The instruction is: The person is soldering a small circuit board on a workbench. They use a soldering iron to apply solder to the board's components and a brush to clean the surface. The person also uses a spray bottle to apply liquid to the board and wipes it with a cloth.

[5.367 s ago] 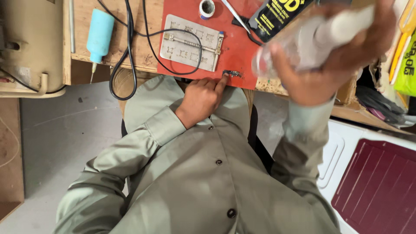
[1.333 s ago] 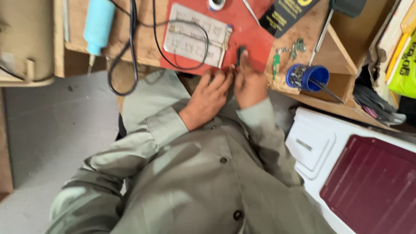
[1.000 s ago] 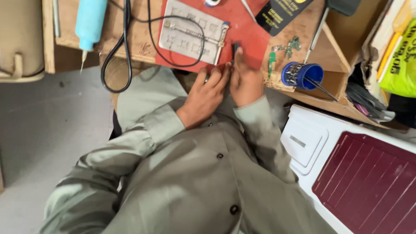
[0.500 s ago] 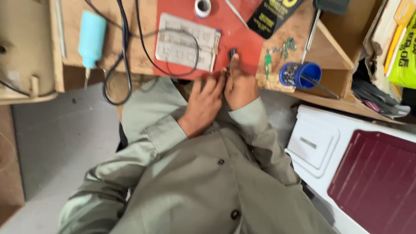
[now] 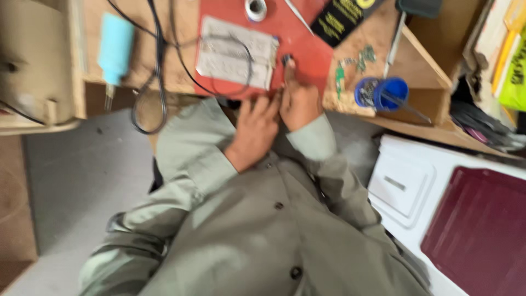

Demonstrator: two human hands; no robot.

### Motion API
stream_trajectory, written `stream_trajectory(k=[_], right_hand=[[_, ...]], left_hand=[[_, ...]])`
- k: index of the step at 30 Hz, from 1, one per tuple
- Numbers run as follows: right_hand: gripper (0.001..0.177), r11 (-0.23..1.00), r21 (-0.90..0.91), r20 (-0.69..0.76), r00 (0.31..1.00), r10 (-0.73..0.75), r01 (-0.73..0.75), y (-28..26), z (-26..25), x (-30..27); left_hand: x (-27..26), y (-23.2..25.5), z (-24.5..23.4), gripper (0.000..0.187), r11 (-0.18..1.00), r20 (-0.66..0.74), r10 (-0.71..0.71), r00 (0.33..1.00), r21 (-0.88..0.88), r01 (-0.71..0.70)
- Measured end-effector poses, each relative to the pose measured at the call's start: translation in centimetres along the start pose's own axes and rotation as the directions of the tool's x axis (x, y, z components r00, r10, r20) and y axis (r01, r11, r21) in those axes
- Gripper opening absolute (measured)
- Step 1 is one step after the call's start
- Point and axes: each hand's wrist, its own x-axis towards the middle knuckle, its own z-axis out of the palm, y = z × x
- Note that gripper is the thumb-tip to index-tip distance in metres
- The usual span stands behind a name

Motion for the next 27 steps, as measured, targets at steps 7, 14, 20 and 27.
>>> stream_trajectory(k=[7,14,20,27], right_hand=[[0.038,0.976,0.016,-0.162,0.964,-0.212,0.217,2.9,0.1,1.1],[0.038,0.911,0.409,-0.387,0.915,0.113,0.060,4.2,-7.4,-0.7],[0.035,0.869,0.495,-0.323,0.930,0.175,0.009,2.9,-8.4,-3.0],[0.039,0.961,0.275,-0.274,0.956,0.108,-0.029,1.8,-6.7,-3.3]], left_hand=[[1.1,0.4,-1.8,0.041,0.987,-0.062,0.042,0.997,0.157,-0.032],[1.7,-1.1,-3.1,0.040,0.995,-0.181,0.085,0.980,-0.043,-0.094],[2.8,-0.3,-3.6,0.026,0.970,-0.259,0.085,0.962,-0.201,-0.139],[3.6,0.1,-3.3,0.020,0.972,-0.344,-0.172,0.923,-0.212,0.102]])
